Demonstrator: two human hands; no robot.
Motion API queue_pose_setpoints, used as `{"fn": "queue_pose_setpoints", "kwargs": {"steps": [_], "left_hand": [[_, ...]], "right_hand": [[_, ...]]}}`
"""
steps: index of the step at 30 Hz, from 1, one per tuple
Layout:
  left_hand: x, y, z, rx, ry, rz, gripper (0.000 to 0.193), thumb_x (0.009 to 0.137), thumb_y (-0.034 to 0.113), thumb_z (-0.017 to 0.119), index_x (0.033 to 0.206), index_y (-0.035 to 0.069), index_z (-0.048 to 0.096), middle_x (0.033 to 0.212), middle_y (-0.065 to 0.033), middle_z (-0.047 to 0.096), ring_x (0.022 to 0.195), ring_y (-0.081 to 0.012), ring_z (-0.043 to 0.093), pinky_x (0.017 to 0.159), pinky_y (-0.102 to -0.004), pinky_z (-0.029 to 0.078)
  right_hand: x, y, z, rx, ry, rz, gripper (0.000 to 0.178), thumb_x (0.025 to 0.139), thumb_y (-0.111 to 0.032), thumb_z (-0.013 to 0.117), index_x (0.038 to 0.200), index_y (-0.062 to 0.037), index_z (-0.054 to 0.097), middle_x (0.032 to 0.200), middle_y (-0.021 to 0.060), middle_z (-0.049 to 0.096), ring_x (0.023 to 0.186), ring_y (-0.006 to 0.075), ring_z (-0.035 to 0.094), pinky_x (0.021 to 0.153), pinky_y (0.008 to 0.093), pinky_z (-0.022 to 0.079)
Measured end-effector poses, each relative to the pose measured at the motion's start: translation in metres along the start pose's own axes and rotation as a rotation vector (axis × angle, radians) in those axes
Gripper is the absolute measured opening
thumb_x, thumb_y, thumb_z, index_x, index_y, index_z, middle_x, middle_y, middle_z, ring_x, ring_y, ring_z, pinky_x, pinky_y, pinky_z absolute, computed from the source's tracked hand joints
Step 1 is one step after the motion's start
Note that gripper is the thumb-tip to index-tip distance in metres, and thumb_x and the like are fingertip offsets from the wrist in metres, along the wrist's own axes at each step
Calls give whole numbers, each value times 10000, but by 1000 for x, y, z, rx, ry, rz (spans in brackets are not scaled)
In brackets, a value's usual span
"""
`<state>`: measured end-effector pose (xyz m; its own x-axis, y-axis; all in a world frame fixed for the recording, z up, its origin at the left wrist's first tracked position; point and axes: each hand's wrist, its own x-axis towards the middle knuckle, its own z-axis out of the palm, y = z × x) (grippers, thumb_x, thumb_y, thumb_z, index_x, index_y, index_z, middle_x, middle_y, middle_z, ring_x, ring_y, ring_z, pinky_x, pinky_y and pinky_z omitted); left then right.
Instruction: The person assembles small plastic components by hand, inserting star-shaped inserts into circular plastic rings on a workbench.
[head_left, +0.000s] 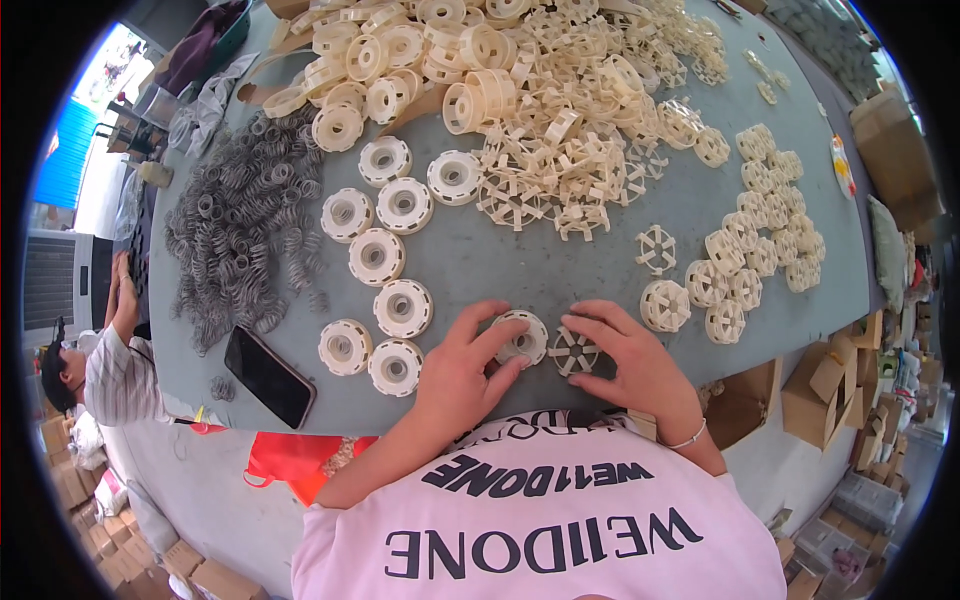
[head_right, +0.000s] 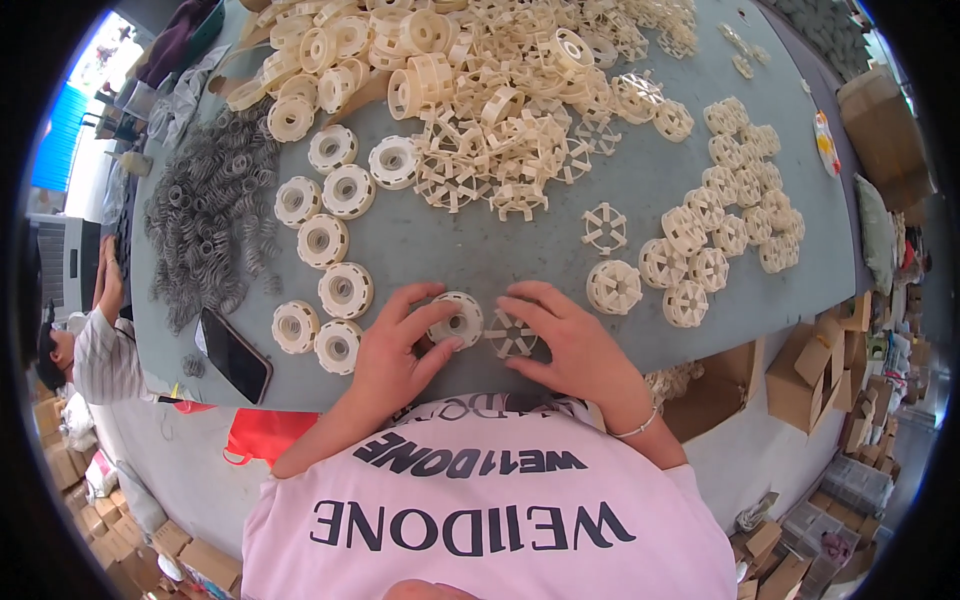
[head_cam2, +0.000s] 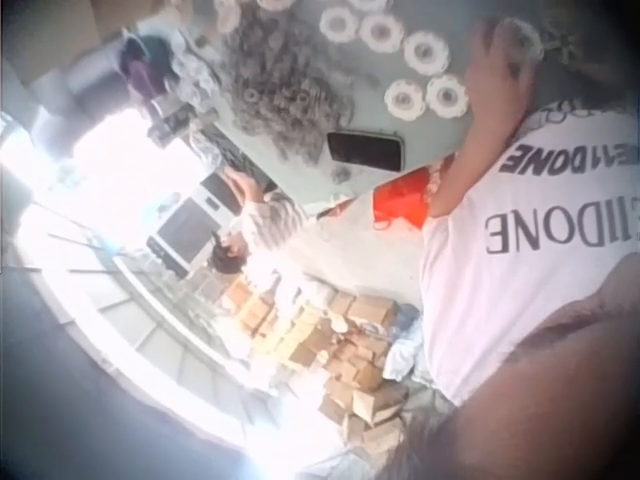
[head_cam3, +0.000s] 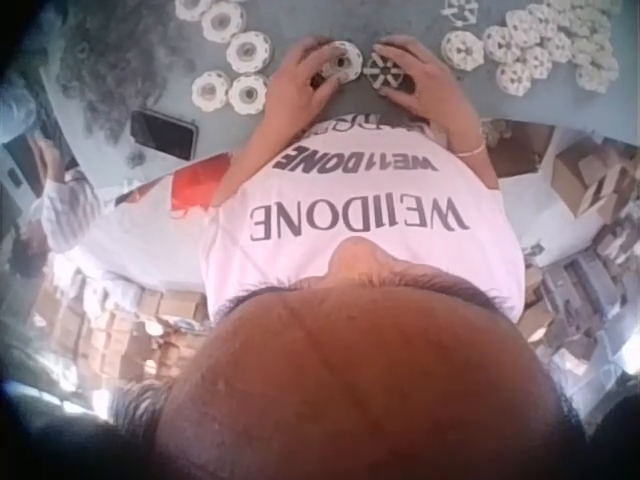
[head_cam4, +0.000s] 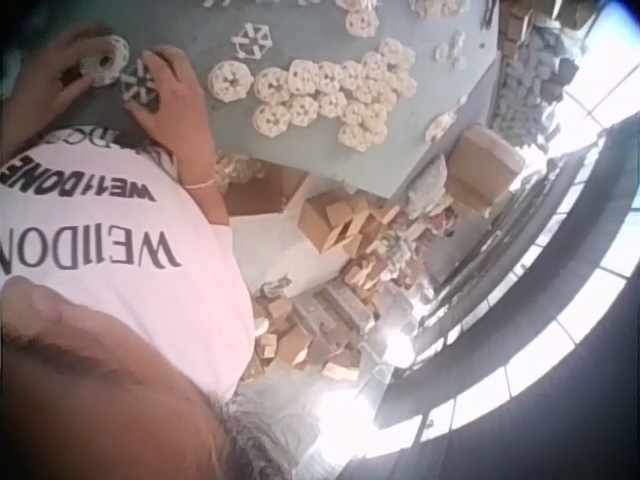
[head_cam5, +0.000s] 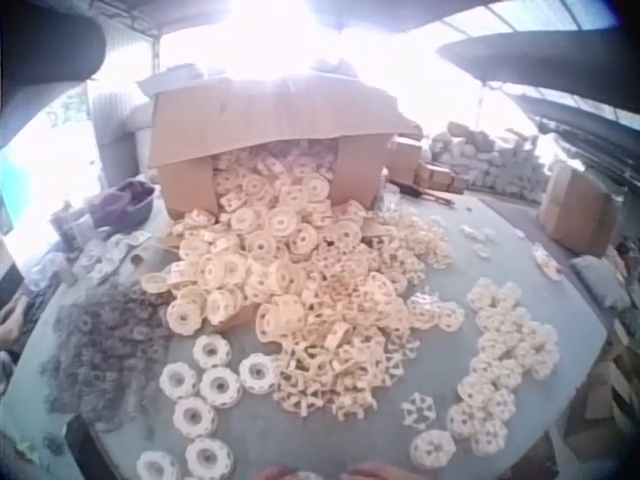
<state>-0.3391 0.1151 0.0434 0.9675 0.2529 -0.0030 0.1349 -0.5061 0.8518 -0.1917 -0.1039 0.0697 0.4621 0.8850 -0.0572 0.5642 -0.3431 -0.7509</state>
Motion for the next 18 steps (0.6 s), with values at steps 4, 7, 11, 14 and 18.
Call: {"fn": "queue_pose_setpoints", "kwargs": {"steps": [4, 7, 11, 14, 18], "left_hand": [[-2, -3, 2, 13, 21, 19, 377, 865, 143, 830, 1224, 135, 716, 1337, -86, 637, 771, -206, 733, 658, -344, 594], [-3, 2, -2, -2, 15, -9, 362, 864, 128, 826, 1209, 125, 717, 1331, -90, 639, 786, -211, 736, 667, -344, 595], [-2, -2, -2, -5, 18, 22, 366, 860, 115, 824, 1208, 117, 710, 1332, -88, 636, 818, -221, 738, 683, -348, 595], [-2, -2, -3, -2, 20, 51, 420, 869, 96, 806, 1269, 91, 677, 1329, -108, 630, 800, -222, 717, 680, -341, 587], [-8, 1, -6, -138, 32, -85, 470, 897, 76, 778, 1341, 53, 627, 1311, -133, 623, 777, -208, 681, 673, -327, 574]], "right_hand": [[-3, 1, -6, -38, -16, 29, 640, 790, -120, 854, 1390, -100, 631, 1367, 127, 598, 1193, 333, 641, 980, 402, 557], [-5, 2, -7, -24, -19, 82, 670, 751, -100, 884, 1381, -99, 656, 1306, 123, 622, 1132, 302, 668, 958, 381, 570], [-5, -1, -6, -13, 80, 127, 638, 740, -122, 908, 1337, -90, 685, 1256, 103, 664, 1040, 277, 697, 902, 363, 583], [1, -2, -6, -25, 160, 36, 610, 738, -143, 920, 1306, -86, 702, 1243, 102, 689, 1026, 273, 708, 894, 361, 586], [15, -13, 4, 20, 183, -119, 604, 741, -195, 932, 1288, -71, 710, 1252, 115, 698, 1067, 290, 707, 911, 374, 584]]}}
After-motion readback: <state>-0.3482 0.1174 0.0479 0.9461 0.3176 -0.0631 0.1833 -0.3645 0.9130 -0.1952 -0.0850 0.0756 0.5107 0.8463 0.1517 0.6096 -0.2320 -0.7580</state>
